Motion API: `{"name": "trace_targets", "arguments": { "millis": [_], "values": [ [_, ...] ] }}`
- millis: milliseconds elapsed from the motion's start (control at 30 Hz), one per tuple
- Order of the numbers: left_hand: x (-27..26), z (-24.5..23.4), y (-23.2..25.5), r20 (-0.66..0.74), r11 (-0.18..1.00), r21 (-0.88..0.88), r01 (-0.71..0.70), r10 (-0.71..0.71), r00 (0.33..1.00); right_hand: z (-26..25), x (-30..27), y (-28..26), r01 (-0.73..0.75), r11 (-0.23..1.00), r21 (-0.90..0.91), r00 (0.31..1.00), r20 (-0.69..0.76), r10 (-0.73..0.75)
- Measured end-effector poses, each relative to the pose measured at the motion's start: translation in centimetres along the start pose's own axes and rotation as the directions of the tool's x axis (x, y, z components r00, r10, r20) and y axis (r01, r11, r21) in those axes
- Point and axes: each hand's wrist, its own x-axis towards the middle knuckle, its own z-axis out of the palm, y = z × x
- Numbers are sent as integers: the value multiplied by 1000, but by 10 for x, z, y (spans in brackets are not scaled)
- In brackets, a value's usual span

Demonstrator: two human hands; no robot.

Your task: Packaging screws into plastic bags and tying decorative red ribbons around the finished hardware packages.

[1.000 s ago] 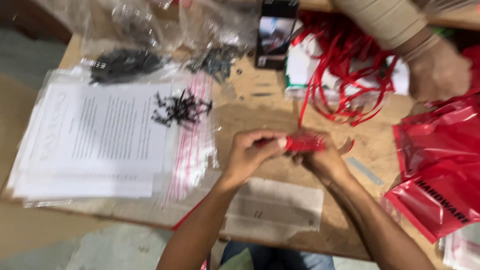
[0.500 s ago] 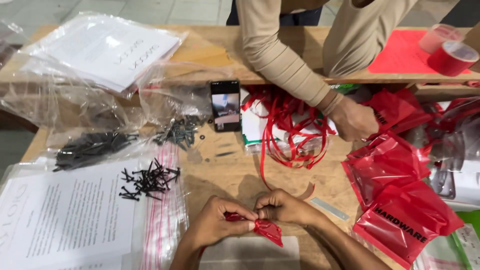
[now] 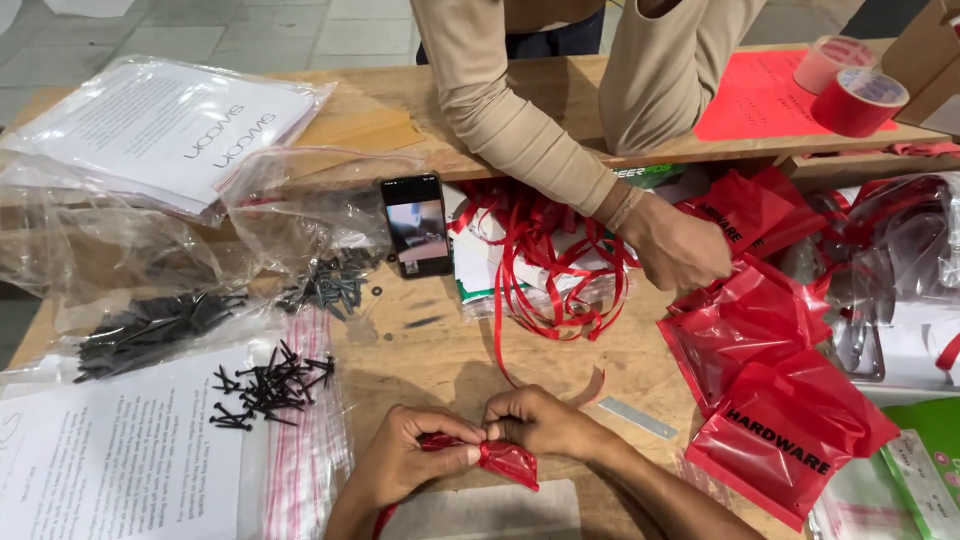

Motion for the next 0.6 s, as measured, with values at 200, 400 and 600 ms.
{"name": "trace_targets", "arguments": {
  "millis": [200, 400, 600],
  "values": [
    [0, -1, 10, 45, 999, 14, -39, 38, 998, -3, -2, -8, 25, 999, -19, 1000, 7, -25],
    [-1, 0, 13, -2, 993, 105, 54, -54, 999, -1, -2, -13, 41, 998, -42, 999, 1, -41],
    [1, -2, 7, -21, 995, 87, 43, -42, 999, 2, -3, -22, 15, 996, -85, 998, -66, -21]
  ]
}}
